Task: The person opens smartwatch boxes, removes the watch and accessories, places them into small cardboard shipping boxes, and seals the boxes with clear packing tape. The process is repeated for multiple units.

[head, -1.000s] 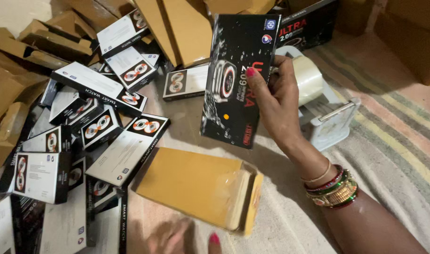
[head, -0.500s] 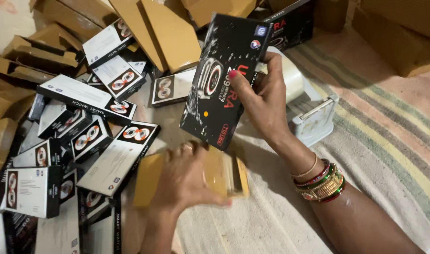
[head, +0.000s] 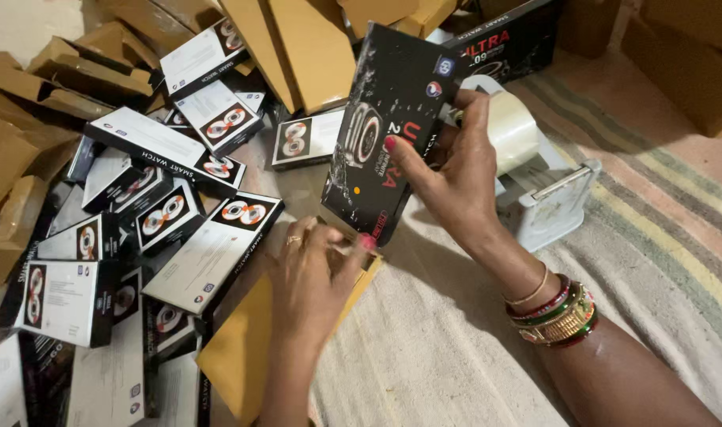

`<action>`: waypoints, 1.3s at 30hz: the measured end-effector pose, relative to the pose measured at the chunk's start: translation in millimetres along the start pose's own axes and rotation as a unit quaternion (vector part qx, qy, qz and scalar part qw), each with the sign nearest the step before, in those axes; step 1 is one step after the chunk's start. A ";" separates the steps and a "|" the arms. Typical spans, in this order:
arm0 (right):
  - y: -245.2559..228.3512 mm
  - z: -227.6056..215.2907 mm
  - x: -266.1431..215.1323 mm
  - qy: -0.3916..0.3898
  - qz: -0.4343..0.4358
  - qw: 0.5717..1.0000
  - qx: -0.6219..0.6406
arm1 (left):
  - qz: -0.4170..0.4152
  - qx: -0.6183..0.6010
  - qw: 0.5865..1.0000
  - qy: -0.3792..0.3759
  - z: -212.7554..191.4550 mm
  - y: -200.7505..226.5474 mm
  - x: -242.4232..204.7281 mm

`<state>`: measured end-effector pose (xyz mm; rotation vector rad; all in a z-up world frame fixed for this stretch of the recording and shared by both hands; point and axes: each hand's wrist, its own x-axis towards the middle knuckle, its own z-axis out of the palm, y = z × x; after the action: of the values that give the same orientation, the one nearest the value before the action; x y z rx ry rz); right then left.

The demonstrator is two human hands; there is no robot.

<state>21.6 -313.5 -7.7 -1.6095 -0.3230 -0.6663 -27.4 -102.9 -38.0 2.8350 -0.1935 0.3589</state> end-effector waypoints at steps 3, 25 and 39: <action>2.5 0.0 -0.1 0.009 0.003 0.999 0.034 | -0.003 0.110 0.990 0.088 9.3 11.6 0.3; -7.8 -18.0 -41.6 0.025 0.067 0.997 0.007 | -0.109 0.010 0.979 -0.171 -10.5 31.9 1.6; 9.1 -26.9 -71.0 -0.027 0.060 0.993 0.095 | -0.099 -0.029 0.970 -0.221 -4.2 19.9 3.4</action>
<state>-35.5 -329.1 -56.0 -1.4551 -0.3178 -0.4862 -28.3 -120.9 -28.2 2.8012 -0.0057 -0.3202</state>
